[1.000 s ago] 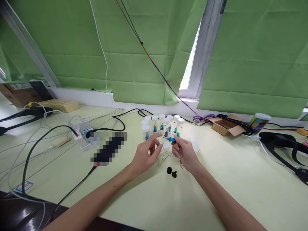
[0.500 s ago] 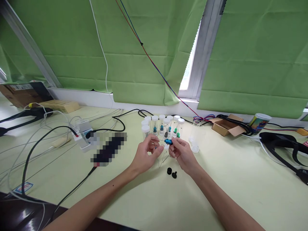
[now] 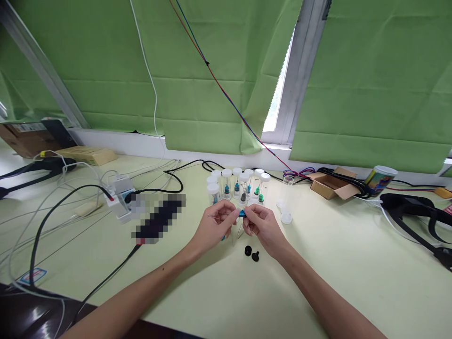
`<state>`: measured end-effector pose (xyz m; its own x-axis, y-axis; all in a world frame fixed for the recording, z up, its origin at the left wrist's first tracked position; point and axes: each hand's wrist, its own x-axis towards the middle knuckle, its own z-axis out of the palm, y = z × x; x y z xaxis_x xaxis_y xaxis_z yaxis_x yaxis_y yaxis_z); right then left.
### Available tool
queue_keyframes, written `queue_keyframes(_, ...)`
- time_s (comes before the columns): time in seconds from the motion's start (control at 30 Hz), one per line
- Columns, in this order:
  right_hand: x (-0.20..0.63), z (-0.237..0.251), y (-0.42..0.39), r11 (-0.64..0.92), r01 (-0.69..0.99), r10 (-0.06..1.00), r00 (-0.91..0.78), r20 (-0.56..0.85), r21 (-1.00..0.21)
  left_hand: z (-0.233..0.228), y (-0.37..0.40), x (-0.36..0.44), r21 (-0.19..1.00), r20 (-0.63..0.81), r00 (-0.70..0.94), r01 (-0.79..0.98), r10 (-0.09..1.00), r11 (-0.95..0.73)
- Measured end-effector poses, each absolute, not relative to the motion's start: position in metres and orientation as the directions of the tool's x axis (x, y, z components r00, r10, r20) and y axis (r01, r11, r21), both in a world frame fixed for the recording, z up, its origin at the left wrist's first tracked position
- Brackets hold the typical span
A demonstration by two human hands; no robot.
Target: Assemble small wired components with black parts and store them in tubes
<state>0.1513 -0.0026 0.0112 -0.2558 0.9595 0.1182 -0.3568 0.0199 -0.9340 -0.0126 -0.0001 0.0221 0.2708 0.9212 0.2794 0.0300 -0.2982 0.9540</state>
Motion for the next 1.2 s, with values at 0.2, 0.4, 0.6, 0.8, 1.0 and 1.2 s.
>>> queue_keyframes(0.2, 0.1519, 0.0080, -0.0016, 0.034, -0.342, 0.957, -0.260, 0.129, -0.939, 0.0229, 0.0002, -0.0126, 0.967, 0.253, 0.293, -0.053, 0.922, -0.248)
queue_keyframes(0.4, 0.1529, 0.0061, -0.0005, 0.083, -0.301, 0.953, -0.256, 0.164, -0.950, 0.0202, 0.0024, -0.0119, 0.968, 0.236, 0.291, -0.158, 0.927, -0.197)
queue_keyframes(0.6, 0.1517, 0.0111, -0.0032, 0.101, -0.280, 0.949, -0.259, 0.177, -0.955, 0.0221, 0.0012, -0.0117, 0.965, 0.230, 0.298, -0.193, 0.926, -0.178)
queue_keyframes(0.8, 0.1521, 0.0100, -0.0032, 0.094, -0.250, 0.942, -0.290, 0.167, -0.964, 0.0258, -0.0010, -0.0116, 0.969, 0.233, 0.308, -0.160, 0.922, -0.191)
queue_keyframes(1.0, 0.1533, 0.0073, -0.0010, 0.089, -0.231, 0.940, -0.302, 0.158, -0.969, 0.0239, -0.0004, -0.0112, 0.969, 0.225, 0.329, -0.176, 0.917, -0.175)
queue_keyframes(1.2, 0.1542, 0.0072, -0.0006, 0.136, -0.180, 0.931, -0.313, 0.188, -0.974, 0.0253, -0.0010, -0.0109, 0.975, 0.183, 0.334, -0.184, 0.925, -0.126)
